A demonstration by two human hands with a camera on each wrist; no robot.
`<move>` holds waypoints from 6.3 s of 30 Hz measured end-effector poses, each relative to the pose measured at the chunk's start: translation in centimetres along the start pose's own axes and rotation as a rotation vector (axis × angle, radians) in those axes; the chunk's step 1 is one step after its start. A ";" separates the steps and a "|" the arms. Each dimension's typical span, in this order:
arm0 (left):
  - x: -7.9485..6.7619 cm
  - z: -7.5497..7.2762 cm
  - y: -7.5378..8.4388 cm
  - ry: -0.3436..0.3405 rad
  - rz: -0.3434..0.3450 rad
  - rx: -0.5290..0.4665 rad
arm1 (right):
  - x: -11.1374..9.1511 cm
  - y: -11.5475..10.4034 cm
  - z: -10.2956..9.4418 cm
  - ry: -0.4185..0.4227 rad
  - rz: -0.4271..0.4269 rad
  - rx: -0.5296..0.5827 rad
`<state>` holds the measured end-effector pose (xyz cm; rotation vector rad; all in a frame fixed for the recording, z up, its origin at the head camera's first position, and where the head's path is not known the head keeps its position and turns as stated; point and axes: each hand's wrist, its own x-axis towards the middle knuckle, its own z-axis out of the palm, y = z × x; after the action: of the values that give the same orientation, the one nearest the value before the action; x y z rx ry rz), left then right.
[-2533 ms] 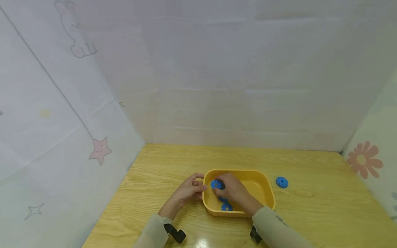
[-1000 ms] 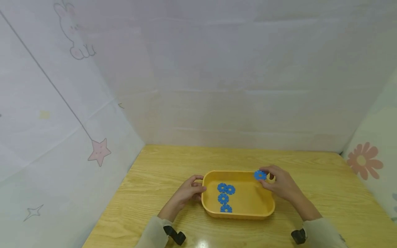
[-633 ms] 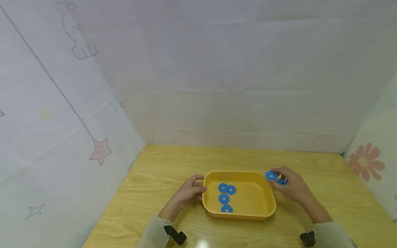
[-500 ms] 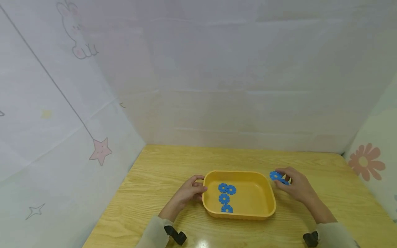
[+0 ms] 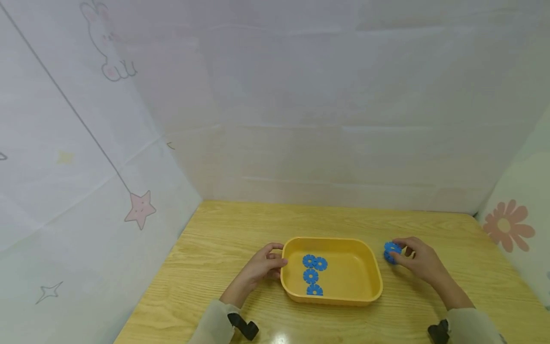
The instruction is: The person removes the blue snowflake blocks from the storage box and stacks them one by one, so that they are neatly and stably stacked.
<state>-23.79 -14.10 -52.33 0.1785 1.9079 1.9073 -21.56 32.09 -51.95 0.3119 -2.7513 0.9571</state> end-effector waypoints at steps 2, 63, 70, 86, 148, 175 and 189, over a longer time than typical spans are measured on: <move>0.0 0.0 0.0 -0.001 -0.001 0.002 | 0.0 0.3 0.0 -0.022 0.013 0.003; -0.5 0.0 0.0 0.004 -0.006 -0.011 | 1.0 0.3 0.4 -0.127 0.055 0.025; -0.3 -0.1 -0.1 0.006 -0.007 -0.012 | 2.0 -4.0 1.1 -0.075 -0.088 0.127; -0.3 0.0 -0.1 0.010 -0.016 -0.021 | 3.5 -10.9 4.8 -0.273 -0.261 0.332; -0.2 0.2 -0.1 0.002 -0.023 -0.003 | 4.8 -14.4 10.6 -0.833 -0.505 -0.030; -0.2 0.3 -0.2 0.021 -0.019 -0.003 | 3.3 -14.0 10.3 -0.772 -0.422 -0.040; -0.4 0.4 0.0 0.020 -0.034 0.000 | 3.1 -13.4 10.1 -0.740 -0.372 0.041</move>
<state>-23.33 -13.91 -52.24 0.1269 1.9119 1.8937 -22.28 15.06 -51.04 1.3719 -3.0946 0.9228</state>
